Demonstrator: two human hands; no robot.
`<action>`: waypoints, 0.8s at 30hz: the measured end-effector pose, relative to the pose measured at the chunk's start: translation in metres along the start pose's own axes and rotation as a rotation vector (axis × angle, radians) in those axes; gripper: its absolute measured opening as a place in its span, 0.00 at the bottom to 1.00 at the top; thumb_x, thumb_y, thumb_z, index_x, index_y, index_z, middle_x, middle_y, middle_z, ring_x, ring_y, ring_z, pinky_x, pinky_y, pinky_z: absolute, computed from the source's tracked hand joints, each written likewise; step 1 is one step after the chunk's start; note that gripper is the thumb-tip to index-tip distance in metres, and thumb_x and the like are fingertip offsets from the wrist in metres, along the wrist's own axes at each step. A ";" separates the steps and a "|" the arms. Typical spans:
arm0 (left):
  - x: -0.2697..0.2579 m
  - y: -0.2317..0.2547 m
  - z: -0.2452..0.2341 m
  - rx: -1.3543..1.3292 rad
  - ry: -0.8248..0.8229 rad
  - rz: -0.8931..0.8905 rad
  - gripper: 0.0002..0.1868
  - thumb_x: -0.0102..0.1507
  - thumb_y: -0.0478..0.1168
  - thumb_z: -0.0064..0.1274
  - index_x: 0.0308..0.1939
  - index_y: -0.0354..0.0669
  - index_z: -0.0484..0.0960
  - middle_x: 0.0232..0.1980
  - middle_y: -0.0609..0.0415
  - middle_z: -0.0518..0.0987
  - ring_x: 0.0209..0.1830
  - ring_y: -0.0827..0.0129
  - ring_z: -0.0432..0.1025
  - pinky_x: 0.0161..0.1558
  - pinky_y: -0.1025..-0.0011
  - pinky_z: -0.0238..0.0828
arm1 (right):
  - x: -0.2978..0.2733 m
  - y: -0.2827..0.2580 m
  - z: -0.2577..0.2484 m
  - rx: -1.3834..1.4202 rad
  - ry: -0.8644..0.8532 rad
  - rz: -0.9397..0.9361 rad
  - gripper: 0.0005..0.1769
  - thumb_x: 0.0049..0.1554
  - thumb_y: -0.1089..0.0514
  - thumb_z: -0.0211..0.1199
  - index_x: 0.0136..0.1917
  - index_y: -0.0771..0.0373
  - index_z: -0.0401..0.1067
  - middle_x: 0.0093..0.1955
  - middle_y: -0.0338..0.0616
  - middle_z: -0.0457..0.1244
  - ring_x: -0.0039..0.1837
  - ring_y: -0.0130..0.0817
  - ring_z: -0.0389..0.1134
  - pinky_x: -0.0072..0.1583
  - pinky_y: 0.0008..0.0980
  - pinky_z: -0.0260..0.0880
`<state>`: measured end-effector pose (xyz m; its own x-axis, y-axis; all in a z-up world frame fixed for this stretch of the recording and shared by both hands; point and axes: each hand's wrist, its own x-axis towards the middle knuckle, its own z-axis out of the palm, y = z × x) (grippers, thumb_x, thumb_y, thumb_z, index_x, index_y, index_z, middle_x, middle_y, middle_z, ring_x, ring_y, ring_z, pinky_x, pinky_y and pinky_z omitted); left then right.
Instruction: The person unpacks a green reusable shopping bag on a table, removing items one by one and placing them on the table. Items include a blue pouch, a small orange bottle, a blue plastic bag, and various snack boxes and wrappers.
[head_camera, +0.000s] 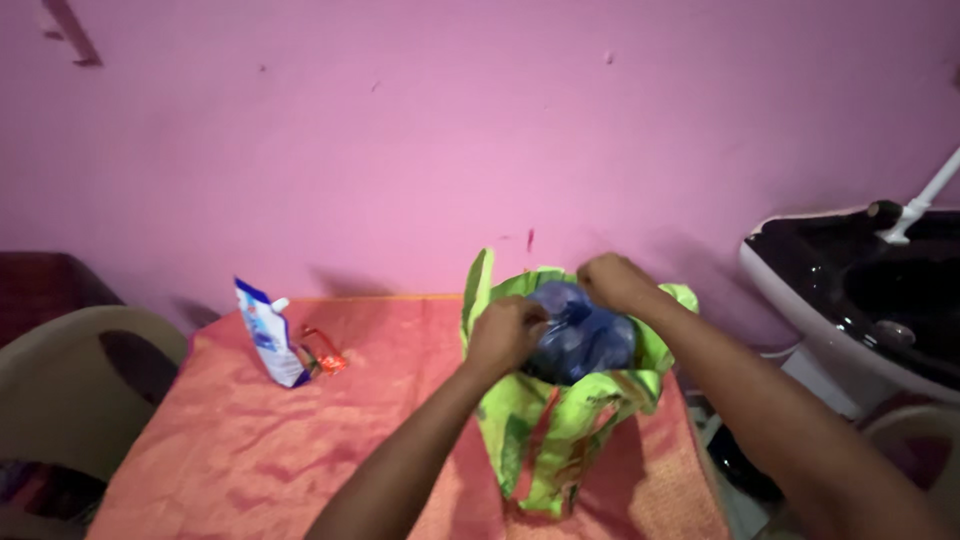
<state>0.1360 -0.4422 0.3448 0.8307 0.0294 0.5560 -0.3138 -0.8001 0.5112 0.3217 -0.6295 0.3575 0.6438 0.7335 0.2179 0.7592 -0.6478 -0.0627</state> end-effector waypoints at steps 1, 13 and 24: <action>0.007 0.005 0.012 0.003 -0.035 -0.044 0.10 0.56 0.44 0.64 0.39 0.48 0.89 0.42 0.50 0.83 0.44 0.55 0.78 0.47 0.57 0.75 | 0.002 0.013 0.007 -0.044 -0.058 0.009 0.09 0.50 0.58 0.61 0.42 0.57 0.81 0.42 0.54 0.70 0.47 0.55 0.72 0.53 0.49 0.73; 0.057 0.005 0.132 0.446 -0.167 -0.079 0.11 0.51 0.41 0.64 0.36 0.41 0.88 0.52 0.45 0.79 0.56 0.52 0.72 0.46 0.56 0.76 | -0.001 0.053 0.033 -0.090 -0.357 -0.037 0.13 0.48 0.52 0.67 0.43 0.60 0.81 0.45 0.55 0.70 0.50 0.54 0.72 0.53 0.49 0.73; 0.065 -0.005 0.162 0.576 -0.081 0.035 0.07 0.58 0.38 0.53 0.34 0.44 0.87 0.47 0.50 0.78 0.55 0.57 0.71 0.53 0.56 0.68 | -0.006 0.046 0.036 -0.119 -0.242 -0.126 0.10 0.43 0.59 0.68 0.41 0.60 0.79 0.45 0.53 0.71 0.52 0.54 0.72 0.53 0.50 0.73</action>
<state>0.2662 -0.5331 0.2721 0.8639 -0.0310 0.5028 -0.0601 -0.9973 0.0418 0.3559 -0.6563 0.3180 0.5597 0.8284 -0.0227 0.8276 -0.5572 0.0682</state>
